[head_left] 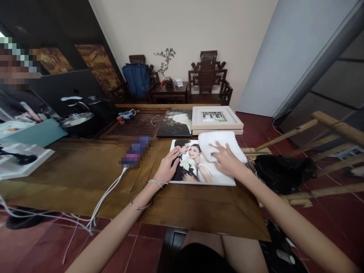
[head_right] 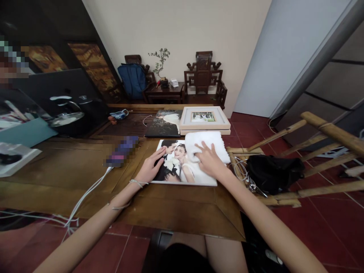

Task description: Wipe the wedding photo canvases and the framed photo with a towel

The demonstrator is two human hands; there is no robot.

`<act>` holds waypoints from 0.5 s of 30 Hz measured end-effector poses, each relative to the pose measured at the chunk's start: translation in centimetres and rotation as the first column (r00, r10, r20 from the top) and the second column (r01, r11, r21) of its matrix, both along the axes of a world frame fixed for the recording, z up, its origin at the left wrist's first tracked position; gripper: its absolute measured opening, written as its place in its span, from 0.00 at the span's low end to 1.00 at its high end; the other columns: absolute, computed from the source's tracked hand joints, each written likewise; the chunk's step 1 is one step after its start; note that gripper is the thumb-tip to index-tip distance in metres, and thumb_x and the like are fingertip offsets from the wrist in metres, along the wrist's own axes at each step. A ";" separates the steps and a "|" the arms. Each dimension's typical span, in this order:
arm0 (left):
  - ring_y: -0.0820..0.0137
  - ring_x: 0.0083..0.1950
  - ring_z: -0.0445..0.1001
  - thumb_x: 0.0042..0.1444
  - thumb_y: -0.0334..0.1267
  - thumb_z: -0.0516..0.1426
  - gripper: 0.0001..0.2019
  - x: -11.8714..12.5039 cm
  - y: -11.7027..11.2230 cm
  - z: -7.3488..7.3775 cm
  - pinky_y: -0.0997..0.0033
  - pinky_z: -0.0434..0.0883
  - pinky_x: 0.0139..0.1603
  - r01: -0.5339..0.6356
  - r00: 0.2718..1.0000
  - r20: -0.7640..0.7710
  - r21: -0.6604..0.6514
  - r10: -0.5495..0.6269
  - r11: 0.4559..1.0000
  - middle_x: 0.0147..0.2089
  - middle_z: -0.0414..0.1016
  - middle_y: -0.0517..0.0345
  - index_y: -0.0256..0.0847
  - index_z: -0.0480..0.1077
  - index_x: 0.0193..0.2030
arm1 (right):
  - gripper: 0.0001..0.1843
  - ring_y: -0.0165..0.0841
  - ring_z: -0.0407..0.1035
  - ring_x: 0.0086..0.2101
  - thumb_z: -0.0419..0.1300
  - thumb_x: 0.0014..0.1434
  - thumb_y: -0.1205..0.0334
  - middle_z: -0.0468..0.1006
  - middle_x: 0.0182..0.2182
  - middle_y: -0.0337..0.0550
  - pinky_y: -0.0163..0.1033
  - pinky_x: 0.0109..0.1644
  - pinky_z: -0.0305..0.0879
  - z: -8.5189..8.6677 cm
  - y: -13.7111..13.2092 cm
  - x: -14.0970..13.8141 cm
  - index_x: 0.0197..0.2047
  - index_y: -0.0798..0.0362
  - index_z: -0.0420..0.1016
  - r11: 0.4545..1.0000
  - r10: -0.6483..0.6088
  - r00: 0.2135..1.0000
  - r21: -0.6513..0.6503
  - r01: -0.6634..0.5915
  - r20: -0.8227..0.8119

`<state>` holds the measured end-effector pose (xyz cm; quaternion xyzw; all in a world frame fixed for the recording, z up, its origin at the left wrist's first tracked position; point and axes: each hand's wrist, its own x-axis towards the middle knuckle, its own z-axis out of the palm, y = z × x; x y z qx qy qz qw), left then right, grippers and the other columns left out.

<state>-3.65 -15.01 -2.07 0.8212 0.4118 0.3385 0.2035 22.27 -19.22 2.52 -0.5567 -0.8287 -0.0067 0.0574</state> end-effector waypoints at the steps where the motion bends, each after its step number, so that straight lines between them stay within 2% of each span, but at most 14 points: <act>1: 0.66 0.65 0.56 0.61 0.37 0.46 0.20 0.0 0.0 0.0 0.59 0.54 0.66 -0.001 1.000 -0.002 0.001 0.001 1.000 0.64 0.60 0.52 0.38 0.63 0.59 | 0.25 0.51 0.41 0.62 0.49 0.44 0.77 0.57 0.61 0.54 0.66 0.60 0.40 -0.1 -1.2 -0.3 0.46 0.59 0.74 1.000 0.011 1.000 -0.008 -0.011 0.006; 6: 0.66 0.66 0.55 0.61 0.38 0.46 0.21 0.0 0.2 -0.2 0.59 0.53 0.66 0.002 1.000 0.000 0.000 -0.002 1.000 0.64 0.59 0.51 0.36 0.62 0.59 | 0.20 0.51 0.36 0.63 0.49 0.42 0.78 0.54 0.63 0.50 0.66 0.61 0.36 0.1 -9.4 -2.0 0.34 0.56 0.77 0.995 0.086 0.996 -0.045 -0.086 -0.010; 9: 0.65 0.66 0.55 0.61 0.38 0.46 0.21 0.0 0.2 -0.2 0.58 0.53 0.66 0.016 1.000 0.000 -0.002 -0.016 1.000 0.64 0.59 0.51 0.37 0.62 0.59 | 0.18 0.51 0.35 0.63 0.50 0.39 0.77 0.52 0.64 0.47 0.66 0.62 0.35 0.3 -12.7 -2.6 0.29 0.55 0.76 0.987 0.125 0.991 -0.101 -0.128 -0.035; 12: 0.65 0.66 0.54 0.61 0.38 0.46 0.21 -0.1 0.3 -0.2 0.59 0.52 0.66 0.028 1.000 -0.007 -0.001 -0.028 1.000 0.64 0.59 0.50 0.36 0.62 0.59 | 0.18 0.50 0.36 0.63 0.50 0.39 0.77 0.54 0.63 0.45 0.64 0.62 0.35 0.4 -12.9 -2.4 0.30 0.54 0.77 0.983 0.148 0.987 -0.104 -0.154 -0.061; 15: 0.65 0.66 0.54 0.61 0.38 0.46 0.21 -0.2 0.4 -0.3 0.58 0.52 0.66 0.034 0.999 -0.009 0.000 -0.034 0.999 0.64 0.59 0.49 0.35 0.62 0.59 | 0.21 0.47 0.40 0.63 0.49 0.41 0.77 0.58 0.62 0.47 0.62 0.62 0.38 0.4 -9.9 -1.6 0.35 0.54 0.77 0.989 0.125 0.989 -0.069 -0.131 -0.082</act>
